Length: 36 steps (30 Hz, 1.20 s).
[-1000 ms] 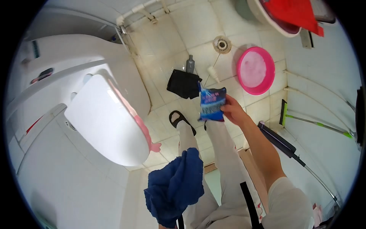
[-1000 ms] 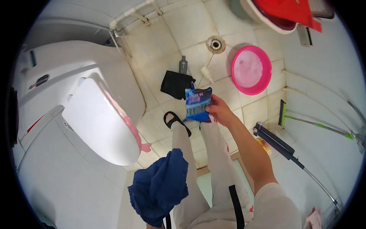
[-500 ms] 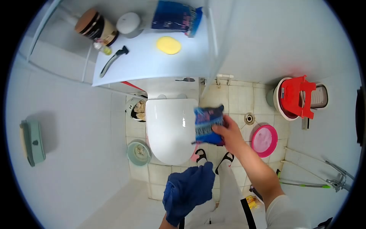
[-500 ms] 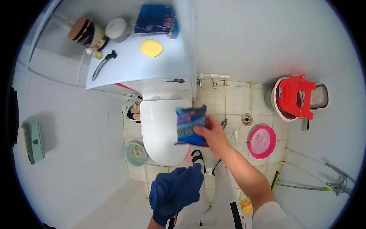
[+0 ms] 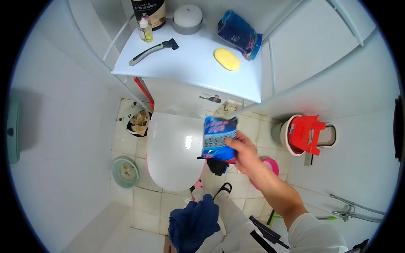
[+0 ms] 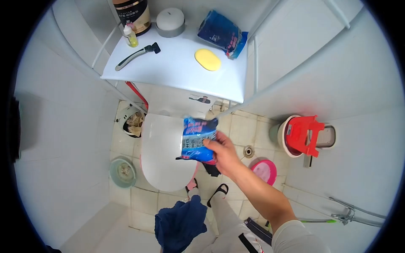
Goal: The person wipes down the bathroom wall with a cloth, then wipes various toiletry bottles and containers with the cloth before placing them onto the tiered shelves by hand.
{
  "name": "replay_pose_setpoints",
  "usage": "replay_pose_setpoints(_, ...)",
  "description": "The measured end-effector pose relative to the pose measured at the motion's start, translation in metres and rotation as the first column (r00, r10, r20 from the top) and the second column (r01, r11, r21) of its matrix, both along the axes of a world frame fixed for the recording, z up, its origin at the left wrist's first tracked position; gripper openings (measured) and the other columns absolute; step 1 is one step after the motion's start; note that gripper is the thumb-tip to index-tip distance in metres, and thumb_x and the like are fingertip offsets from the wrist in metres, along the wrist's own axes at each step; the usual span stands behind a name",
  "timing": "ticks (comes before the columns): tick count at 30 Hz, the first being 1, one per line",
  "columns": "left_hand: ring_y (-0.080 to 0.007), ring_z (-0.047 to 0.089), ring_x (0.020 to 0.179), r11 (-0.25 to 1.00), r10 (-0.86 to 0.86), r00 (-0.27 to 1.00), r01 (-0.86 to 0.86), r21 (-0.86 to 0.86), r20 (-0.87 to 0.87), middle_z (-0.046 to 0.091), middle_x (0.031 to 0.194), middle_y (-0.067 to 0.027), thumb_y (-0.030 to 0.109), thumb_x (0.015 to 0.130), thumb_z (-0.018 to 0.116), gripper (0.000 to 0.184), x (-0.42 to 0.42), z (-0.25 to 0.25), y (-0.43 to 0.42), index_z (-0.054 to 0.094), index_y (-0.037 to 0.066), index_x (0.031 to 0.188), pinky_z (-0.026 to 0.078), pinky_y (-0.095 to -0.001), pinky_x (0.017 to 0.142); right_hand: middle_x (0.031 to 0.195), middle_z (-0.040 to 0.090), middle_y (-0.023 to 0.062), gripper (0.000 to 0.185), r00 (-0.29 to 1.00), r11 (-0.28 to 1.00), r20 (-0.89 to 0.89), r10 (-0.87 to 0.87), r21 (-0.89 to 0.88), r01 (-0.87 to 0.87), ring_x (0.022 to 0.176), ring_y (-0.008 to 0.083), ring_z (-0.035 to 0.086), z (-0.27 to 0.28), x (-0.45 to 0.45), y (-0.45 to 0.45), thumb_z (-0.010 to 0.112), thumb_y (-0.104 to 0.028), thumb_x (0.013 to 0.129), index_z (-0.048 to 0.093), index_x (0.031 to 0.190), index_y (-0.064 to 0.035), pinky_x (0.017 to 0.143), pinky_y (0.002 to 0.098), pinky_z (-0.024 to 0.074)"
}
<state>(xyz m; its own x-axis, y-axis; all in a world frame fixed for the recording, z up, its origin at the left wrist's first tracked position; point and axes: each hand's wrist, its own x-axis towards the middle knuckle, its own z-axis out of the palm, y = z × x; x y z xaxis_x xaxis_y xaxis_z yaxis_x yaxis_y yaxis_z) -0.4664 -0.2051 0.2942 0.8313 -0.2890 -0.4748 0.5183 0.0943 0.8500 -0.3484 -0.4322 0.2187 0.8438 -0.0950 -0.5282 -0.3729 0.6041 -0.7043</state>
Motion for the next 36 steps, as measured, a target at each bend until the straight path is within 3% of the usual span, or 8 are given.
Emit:
replay_pose_setpoints(7, -0.0315, 0.056, 0.116, 0.999, 0.025, 0.999, -0.023, -0.048, 0.046, 0.056, 0.130, -0.0158, 0.029, 0.085, 0.066, 0.049, 0.005, 0.042, 0.017, 0.056, 0.007, 0.128, 0.039, -0.0483, 0.104, 0.095, 0.062, 0.0117, 0.035, 0.957, 0.830, -0.006, -0.289, -0.500, 0.248, 0.075, 0.0165, 0.060, 0.096, 0.110, -0.031, 0.059, -0.025, 0.094, 0.052, 0.109, 0.0064, 0.061, 0.0320, 0.0493)
replay_pose_setpoints(15, -0.0320, 0.057, 0.114, 0.998, 0.015, 0.993, -0.008, -0.064, 0.116, 0.056, 0.129, -0.0165, 0.030, 0.084, 0.067, 0.049, 0.020, 0.072, 0.000, 0.057, 0.007, 0.126, 0.040, -0.0495, 0.103, 0.112, 0.063, 0.0266, 0.040, 0.908, 0.364, 0.052, -0.415, -0.906, 0.218, 0.106, 0.0375, 0.062, 0.090, 0.169, -0.045, 0.057, -0.020, 0.091, 0.055, 0.117, 0.0098, 0.089, 0.0415, 0.0476)
replay_pose_setpoints(22, -0.0325, 0.058, 0.113, 0.999, -0.042, 0.998, 0.042, 0.004, 0.040, 0.057, 0.128, -0.0172, 0.030, 0.083, 0.068, 0.049, 0.019, 0.043, -0.039, 0.059, 0.006, 0.125, 0.040, -0.0505, 0.103, 0.120, 0.061, 0.0200, 0.053, 0.901, 0.332, 0.383, 0.204, -0.893, 0.304, 0.110, 0.0287, 0.060, 0.100, 0.030, -0.019, 0.064, -0.014, 0.087, 0.047, 0.133, 0.0035, 0.091, 0.0367, 0.0475)
replay_pose_setpoints(24, -0.0327, 0.058, 0.113, 0.998, -0.057, 0.998, 0.057, 0.011, 0.020, 0.058, 0.127, -0.0174, 0.030, 0.083, 0.069, 0.049, 0.018, 0.025, -0.053, 0.059, 0.006, 0.125, 0.040, -0.0507, 0.103, 0.111, 0.062, 0.0183, 0.049, 0.856, 0.147, 0.274, 0.438, -0.961, 0.232, 0.102, 0.0297, 0.062, 0.054, -0.045, -0.035, 0.068, -0.011, 0.083, 0.051, 0.128, 0.0021, 0.086, 0.0386, 0.0492)
replay_pose_setpoints(26, -0.0328, 0.058, 0.112, 0.996, -0.077, 0.996, 0.078, 0.038, -0.037, 0.058, 0.127, -0.0176, 0.030, 0.082, 0.069, 0.049, 0.018, 0.004, -0.071, 0.059, 0.006, 0.124, 0.040, -0.0510, 0.103, 0.111, 0.060, 0.0247, 0.043, 0.919, 0.398, -0.081, 0.386, -0.884, -0.246, 0.103, 0.0409, 0.058, -0.032, -0.120, -0.057, 0.063, -0.014, 0.084, 0.054, 0.122, 0.0045, 0.087, 0.0418, 0.0483)
replay_pose_setpoints(28, -0.0330, 0.059, 0.112, 0.991, -0.098, 0.991, 0.106, 0.080, -0.094, 0.058, 0.127, -0.0178, 0.030, 0.082, 0.069, 0.049, 0.005, -0.022, -0.087, 0.060, 0.006, 0.124, 0.040, -0.0513, 0.103, 0.105, 0.063, 0.0263, 0.052, 0.629, 0.175, -0.687, 0.364, -0.613, -0.770, 0.100, 0.0401, 0.061, -0.144, -0.218, -0.090, 0.064, -0.033, 0.083, 0.057, 0.122, 0.0014, 0.088, 0.0456, 0.0487)
replay_pose_setpoints(30, -0.0331, 0.059, 0.112, 0.982, -0.118, 0.977, 0.142, 0.127, -0.179, 0.058, 0.126, -0.0179, 0.030, 0.082, 0.070, 0.049, -0.013, -0.062, -0.101, 0.060, 0.006, 0.124, 0.040, -0.0516, 0.103, 0.102, 0.065, 0.0255, 0.051, 0.568, 0.316, -0.742, 0.356, -0.477, -0.820, 0.099, 0.0395, 0.062, -0.225, -0.281, -0.113, 0.065, -0.034, 0.081, 0.059, 0.117, 0.0010, 0.087, 0.0454, 0.0492)
replay_pose_setpoints(36, -0.0336, 0.060, 0.110, 0.938, -0.112, 0.906, 0.233, 0.258, -0.408, 0.059, 0.125, -0.0185, 0.030, 0.081, 0.071, 0.049, -0.084, -0.226, -0.132, 0.061, 0.006, 0.123, 0.040, -0.0524, 0.103, 0.103, 0.065, 0.0202, 0.041, 0.593, 0.194, -0.708, 0.383, -0.566, -0.801, 0.103, 0.0362, 0.060, -0.527, -0.280, -0.147, 0.064, -0.026, 0.079, 0.061, 0.111, -0.0009, 0.091, 0.0438, 0.0485)
